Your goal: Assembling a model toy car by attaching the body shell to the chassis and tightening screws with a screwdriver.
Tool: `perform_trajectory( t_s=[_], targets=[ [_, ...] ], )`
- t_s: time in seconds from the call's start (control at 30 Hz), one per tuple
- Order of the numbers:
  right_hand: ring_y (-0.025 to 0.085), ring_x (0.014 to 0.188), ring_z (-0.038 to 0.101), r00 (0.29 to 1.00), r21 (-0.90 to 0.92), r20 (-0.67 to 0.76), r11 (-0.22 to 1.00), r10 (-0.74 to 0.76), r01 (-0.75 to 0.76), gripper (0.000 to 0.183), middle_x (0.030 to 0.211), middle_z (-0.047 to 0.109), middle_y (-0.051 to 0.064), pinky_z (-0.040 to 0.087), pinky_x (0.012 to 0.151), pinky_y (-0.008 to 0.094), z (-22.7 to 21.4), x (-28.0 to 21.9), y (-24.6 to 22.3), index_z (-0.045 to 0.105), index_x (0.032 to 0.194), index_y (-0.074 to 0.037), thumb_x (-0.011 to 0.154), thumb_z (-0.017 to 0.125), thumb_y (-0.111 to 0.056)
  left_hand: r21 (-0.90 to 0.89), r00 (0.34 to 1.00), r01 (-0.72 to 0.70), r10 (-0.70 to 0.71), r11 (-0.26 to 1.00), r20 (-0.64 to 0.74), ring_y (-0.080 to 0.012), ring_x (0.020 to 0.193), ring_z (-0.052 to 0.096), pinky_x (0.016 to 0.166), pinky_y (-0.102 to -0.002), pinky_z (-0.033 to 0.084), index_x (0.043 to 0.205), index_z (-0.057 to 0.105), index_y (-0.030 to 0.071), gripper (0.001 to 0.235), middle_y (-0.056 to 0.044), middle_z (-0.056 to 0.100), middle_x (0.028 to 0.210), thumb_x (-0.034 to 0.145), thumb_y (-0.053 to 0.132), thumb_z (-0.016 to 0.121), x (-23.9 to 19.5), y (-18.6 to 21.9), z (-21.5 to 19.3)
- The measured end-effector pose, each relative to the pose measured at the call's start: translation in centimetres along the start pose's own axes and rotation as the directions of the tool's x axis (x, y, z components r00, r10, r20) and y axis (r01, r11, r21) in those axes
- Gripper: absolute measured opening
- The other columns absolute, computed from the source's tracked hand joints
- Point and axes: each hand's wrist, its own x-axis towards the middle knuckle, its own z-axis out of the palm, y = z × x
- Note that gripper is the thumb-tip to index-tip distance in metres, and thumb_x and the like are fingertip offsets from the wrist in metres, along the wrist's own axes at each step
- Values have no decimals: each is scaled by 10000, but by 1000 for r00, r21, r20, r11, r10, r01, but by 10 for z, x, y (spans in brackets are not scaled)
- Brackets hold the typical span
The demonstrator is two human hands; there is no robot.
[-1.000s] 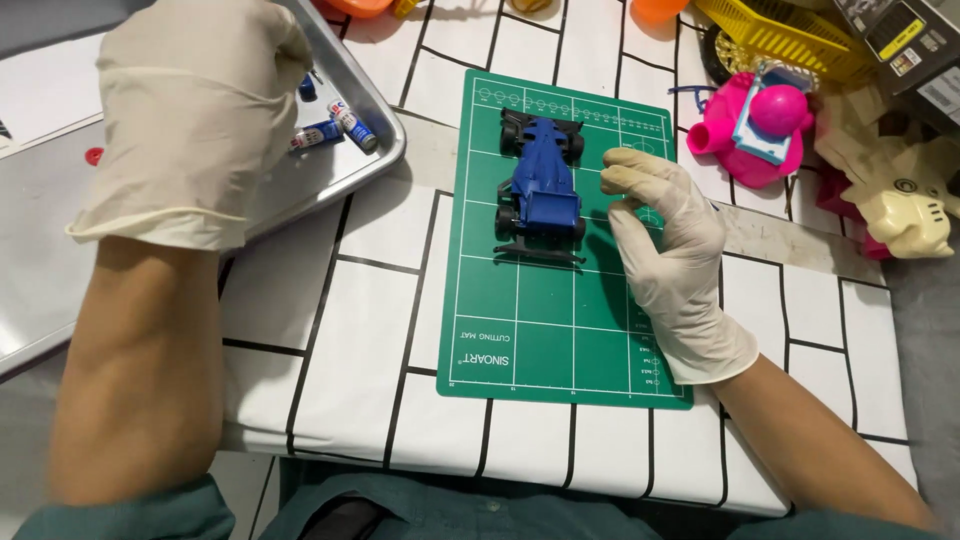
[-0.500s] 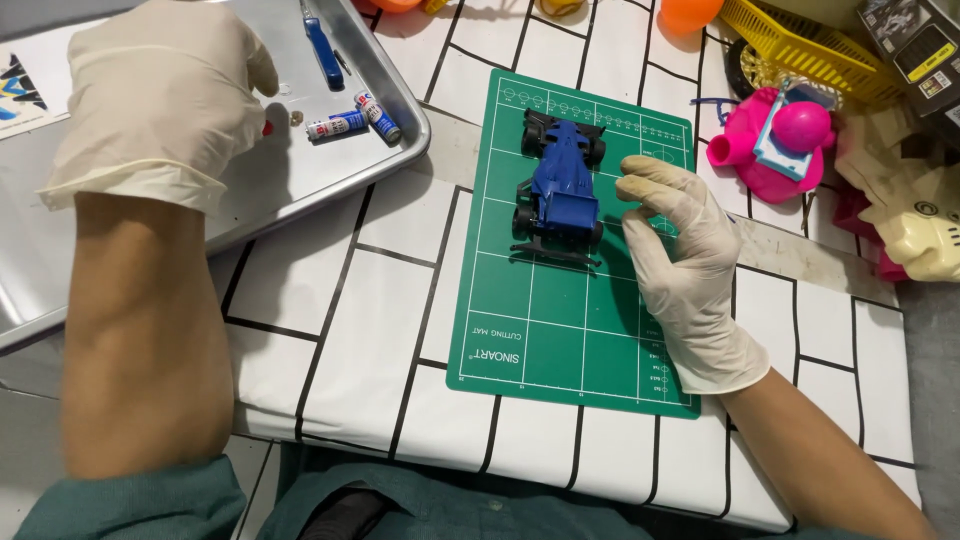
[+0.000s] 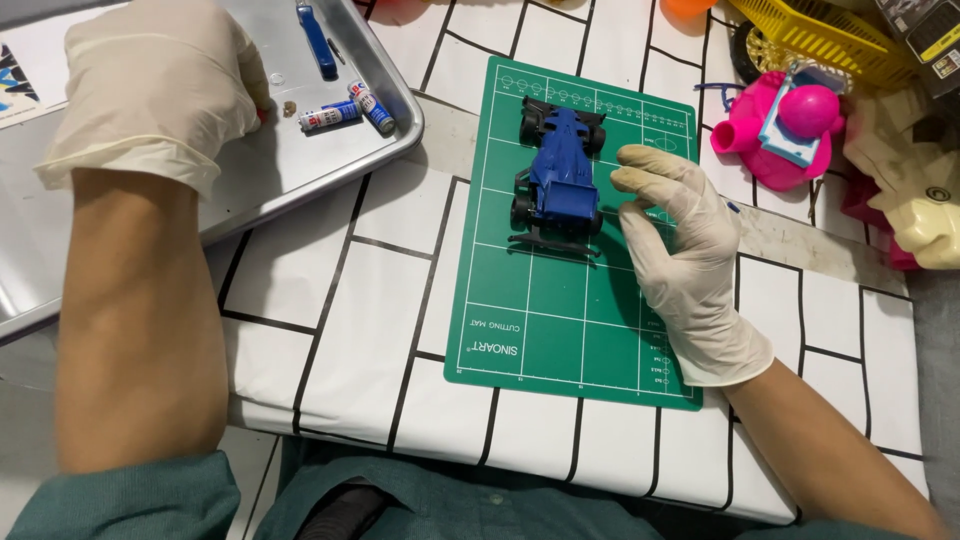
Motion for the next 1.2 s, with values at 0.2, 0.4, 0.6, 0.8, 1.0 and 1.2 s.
perform_trajectory(
  t_s=[0.2, 0.4, 0.6, 0.8, 1.0, 1.2],
  targets=[
    [378, 1272, 634, 1000, 15, -18, 1000, 16, -15, 261, 1305, 639, 262, 573, 1078, 423, 0, -1, 1, 642, 1216, 27, 998, 589, 161, -81, 994, -73, 66, 994, -82, -426, 923, 770, 785, -523, 580, 917, 855, 383, 190, -78, 802, 995, 784, 253, 816, -25, 4, -12],
    [385, 1211, 664, 996, -45, -77, 998, -36, 33, 247, 1253, 659, 247, 562, 1093, 468, 0, -2, 2, 643, 1198, 22, 993, 616, 157, -227, 663, -690, 475, 687, -578, -245, 903, 699, 679, -423, 502, 1076, 813, 248, 147, 13, 748, 1003, 930, 240, 822, -45, 24, -10],
    [352, 1016, 732, 969, -152, -42, 960, -245, 237, 301, 1131, 719, 226, 607, 912, 439, -3, -3, -10, 618, 1216, 33, 969, 747, 150, -470, 261, -874, 696, -124, -669, -156, 910, 752, 852, -290, 648, 1057, 754, 36, 122, -86, 780, 1008, 941, 13, 782, -85, 93, -2],
    [339, 1114, 750, 912, -138, 64, 902, -404, 409, 589, 1259, 689, 159, 617, 921, 435, -3, -19, -7, 512, 1402, -49, 964, 905, -32, -666, 313, -735, 806, -130, -503, -105, 909, 713, 839, -254, 615, 1372, 567, 134, 476, -52, 787, 978, 936, 127, 757, -99, 125, 32],
    [341, 1004, 717, 923, -188, 39, 905, -382, 382, 541, 1209, 743, 137, 605, 866, 415, -2, -24, -7, 527, 1375, -63, 972, 885, -18, -597, 284, -798, 823, -82, -493, -115, 824, 762, 807, -299, 650, 1430, 531, 148, 556, -19, 816, 953, 927, 171, 766, -93, 132, 42],
    [345, 967, 711, 923, -208, 43, 900, -382, 382, 495, 1198, 745, 133, 577, 846, 425, -1, -23, -9, 558, 1335, -52, 966, 883, 5, -627, 288, -770, 812, -119, -508, -94, 848, 770, 841, -279, 648, 1421, 536, 137, 561, -28, 827, 971, 914, 141, 777, -97, 134, 44]
  ],
)
